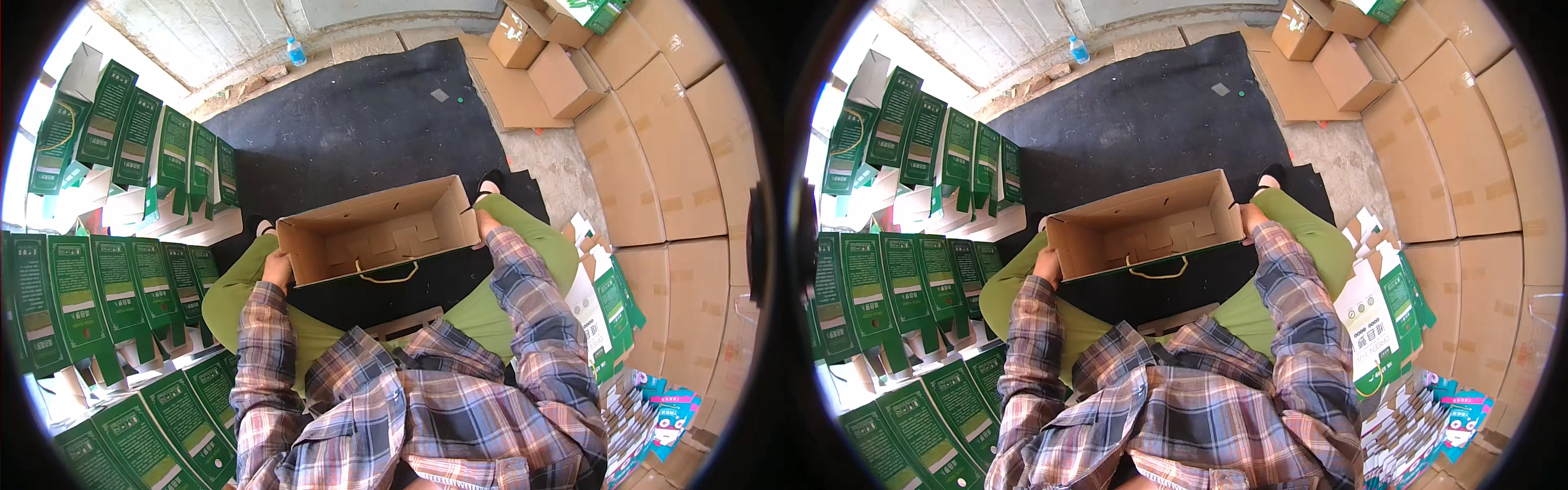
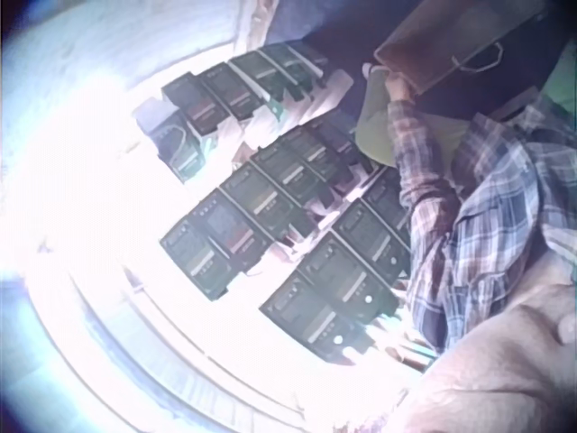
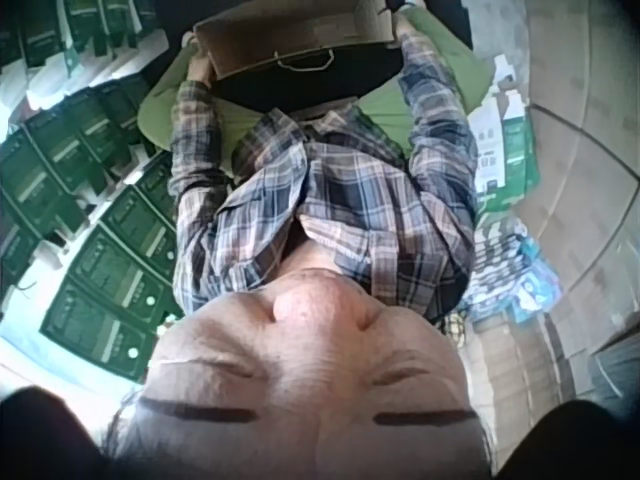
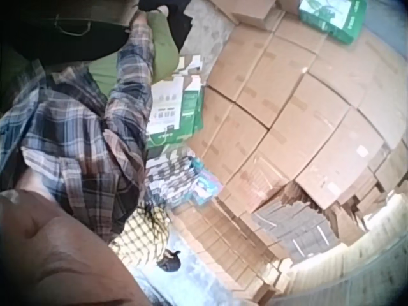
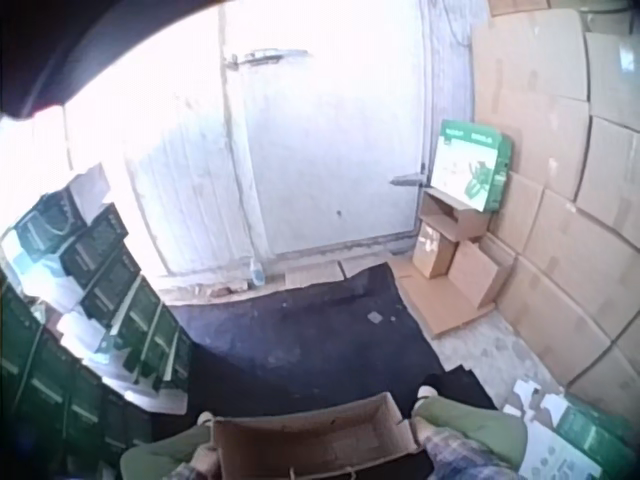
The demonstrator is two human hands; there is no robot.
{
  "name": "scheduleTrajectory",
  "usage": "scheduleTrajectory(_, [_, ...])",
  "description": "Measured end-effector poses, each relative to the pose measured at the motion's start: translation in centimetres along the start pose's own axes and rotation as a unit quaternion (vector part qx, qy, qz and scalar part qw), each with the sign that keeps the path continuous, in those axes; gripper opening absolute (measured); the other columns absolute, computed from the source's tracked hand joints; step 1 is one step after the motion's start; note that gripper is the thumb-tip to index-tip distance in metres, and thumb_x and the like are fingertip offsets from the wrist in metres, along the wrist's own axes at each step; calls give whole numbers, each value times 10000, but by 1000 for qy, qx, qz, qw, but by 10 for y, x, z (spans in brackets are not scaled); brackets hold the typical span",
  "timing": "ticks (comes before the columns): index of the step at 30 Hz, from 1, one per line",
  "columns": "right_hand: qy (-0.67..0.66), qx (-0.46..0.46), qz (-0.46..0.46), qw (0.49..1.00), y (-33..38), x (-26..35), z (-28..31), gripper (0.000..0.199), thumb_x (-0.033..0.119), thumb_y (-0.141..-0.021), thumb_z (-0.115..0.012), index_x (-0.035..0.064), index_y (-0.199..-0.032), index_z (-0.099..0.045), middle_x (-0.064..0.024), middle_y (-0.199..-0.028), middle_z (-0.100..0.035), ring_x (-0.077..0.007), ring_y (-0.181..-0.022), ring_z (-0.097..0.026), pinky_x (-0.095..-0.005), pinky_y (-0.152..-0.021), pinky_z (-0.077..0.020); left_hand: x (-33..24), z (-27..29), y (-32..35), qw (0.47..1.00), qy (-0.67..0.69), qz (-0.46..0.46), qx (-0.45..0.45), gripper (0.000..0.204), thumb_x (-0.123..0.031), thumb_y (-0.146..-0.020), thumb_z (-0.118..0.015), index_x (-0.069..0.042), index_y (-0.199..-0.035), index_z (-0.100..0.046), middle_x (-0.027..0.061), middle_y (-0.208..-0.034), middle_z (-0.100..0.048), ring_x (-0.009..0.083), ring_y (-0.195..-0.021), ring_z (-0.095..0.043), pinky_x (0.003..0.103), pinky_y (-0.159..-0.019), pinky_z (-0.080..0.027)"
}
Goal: Folding and assembling cardboard boxes from flat printed sheets in a production environment.
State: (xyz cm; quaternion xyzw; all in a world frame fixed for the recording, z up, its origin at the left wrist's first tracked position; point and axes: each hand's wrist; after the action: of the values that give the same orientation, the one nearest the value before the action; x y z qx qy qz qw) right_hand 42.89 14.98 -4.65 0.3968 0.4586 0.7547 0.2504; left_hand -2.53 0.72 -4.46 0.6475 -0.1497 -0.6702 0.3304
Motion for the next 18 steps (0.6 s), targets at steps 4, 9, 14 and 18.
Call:
scheduleTrajectory(4, [66, -43, 155, 985, 9, -9, 5, 454, 448, -889, -491, 129, -1205, -559, -43, -991, -668, -173, -788, -660, -340, -493, -540, -13, -1, 10, 997, 42, -44, -42, 389, -337, -926, -511, -83, -1219, -555, 46, -990, -627, 122, -764, -612, 297, -531, -550])
scheduleTrajectory(9, [-27, -71, 168, 983, 72, 16, -3, 612, 567, -893, -431, 62, -1222, -534, -80, -983, -649, -188, -778, -648, -327, -531, -536, -35, -15, 44, 992, -61, -89, -71, 563, -421, -869, -591, -64, -1294, -493, 91, -1128, -496, 144, -830, -559, 290, -547, -544])
scheduleTrajectory(14, [-44, -63, 318, 945, 80, 12, -9, 542, 424, -831, -646, 21, -1183, -559, -78, -994, -610, -157, -751, -606, -279, -599, -517, -40, -24, 47, 961, -194, -194, -30, 712, -359, -764, -732, -36, -1330, -445, 95, -1105, -415, 135, -807, -527, 275, -637, -531])
scheduleTrajectory(18, [-30, -16, 314, 949, 73, 17, -12, 514, 290, -793, -717, 6, -1188, -551, -76, -990, -583, -154, -814, -593, -282, -630, -517, -32, -26, 44, 958, -187, -216, 14, 716, -345, -799, -703, 9, -1345, -405, 118, -1169, -407, 141, -876, -526, 267, -678, -521])
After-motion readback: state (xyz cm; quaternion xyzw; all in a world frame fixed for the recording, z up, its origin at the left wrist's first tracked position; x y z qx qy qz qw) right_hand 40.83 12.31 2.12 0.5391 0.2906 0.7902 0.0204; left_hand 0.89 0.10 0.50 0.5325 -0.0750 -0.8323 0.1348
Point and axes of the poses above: each hand's wrist, its own y-axis away from the middle knuckle, its own z-axis out of the back of the hand, x = y × z
